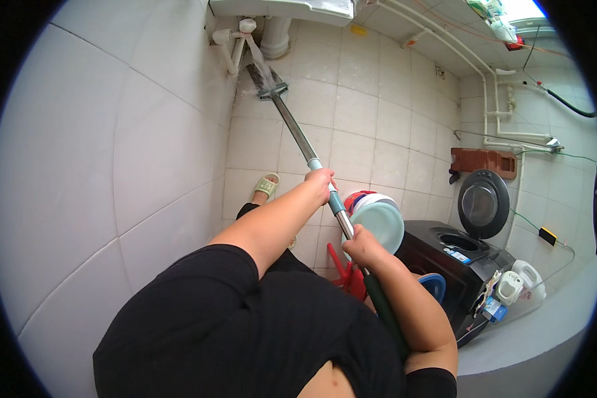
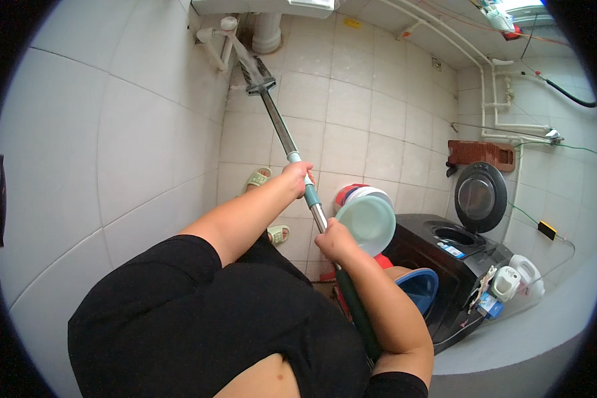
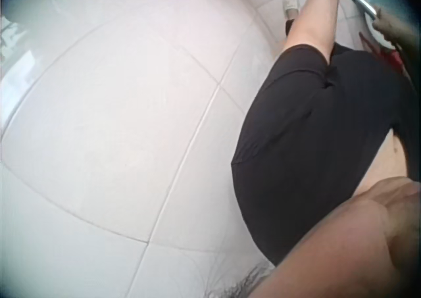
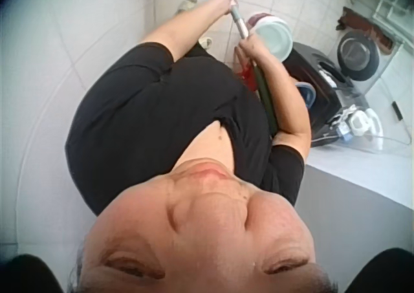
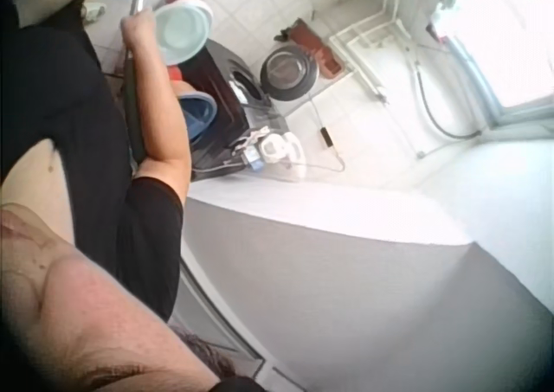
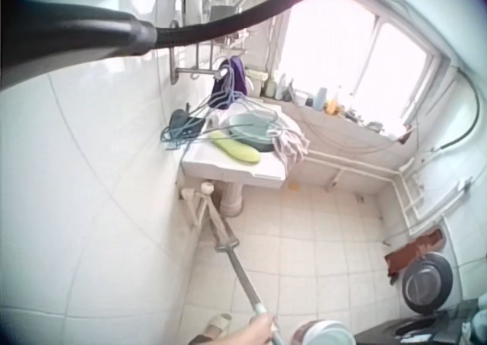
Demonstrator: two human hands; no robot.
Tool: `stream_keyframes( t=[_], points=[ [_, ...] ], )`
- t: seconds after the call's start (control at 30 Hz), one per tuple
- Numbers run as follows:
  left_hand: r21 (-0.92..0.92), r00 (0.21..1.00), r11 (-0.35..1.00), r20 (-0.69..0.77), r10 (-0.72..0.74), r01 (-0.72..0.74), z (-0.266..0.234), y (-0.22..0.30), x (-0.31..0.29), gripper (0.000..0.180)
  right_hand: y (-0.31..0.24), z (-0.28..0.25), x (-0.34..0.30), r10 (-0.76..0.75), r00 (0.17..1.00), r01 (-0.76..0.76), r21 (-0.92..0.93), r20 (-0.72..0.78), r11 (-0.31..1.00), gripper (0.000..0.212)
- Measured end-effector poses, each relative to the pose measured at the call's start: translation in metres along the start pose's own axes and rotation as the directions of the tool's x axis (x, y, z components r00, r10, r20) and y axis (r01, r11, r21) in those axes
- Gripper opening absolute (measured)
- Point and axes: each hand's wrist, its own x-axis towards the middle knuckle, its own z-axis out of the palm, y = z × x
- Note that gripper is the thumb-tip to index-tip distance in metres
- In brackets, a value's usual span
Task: The person washes a cloth under a tap and wrings it out. They then pour water from a basin onto the tiled floor. Using a flat mop, the person mops the floor area, repeatedly dipping the mop into the basin and wringing it out by hand to continue cleaning.
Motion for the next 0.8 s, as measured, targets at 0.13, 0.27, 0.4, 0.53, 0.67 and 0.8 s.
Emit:
stream_keyframes(
  t=[0.13,0.27,0.4,0.53,0.67,0.8],
  points=[
    [-0.189,0.971,0.977,0.234,-0.056,0.102,-0.013,0.002,0.019,0.015,-0.010,-0.008,-0.006,0.025,0.996,-0.035,0.120,0.088,0.992,0.021],
    [-0.248,0.909,0.962,0.417,-0.003,0.117,-0.027,-0.001,0.024,0.017,-0.009,-0.005,-0.004,0.038,0.987,-0.079,0.259,0.157,0.963,0.020],
    [0.025,0.993,0.995,0.077,0.091,-0.093,-0.011,0.003,0.008,0.018,-0.017,-0.002,-0.005,0.062,0.995,-0.072,0.126,0.080,0.989,0.020],
    [0.130,0.994,0.986,-0.029,0.106,-0.102,-0.007,0.011,0.004,0.019,-0.013,0.003,0.004,0.008,0.998,-0.013,0.072,0.061,0.997,0.021],
    [-0.249,0.780,0.938,0.625,-0.036,0.242,-0.040,0.012,0.041,0.017,-0.008,-0.001,0.004,-0.019,0.936,-0.192,0.555,0.351,0.809,0.018],
    [-0.313,0.757,0.927,0.651,0.052,0.205,-0.043,0.021,0.039,0.017,-0.016,-0.001,-0.001,-0.151,0.861,-0.318,0.745,0.486,0.586,0.018]
  ],
)
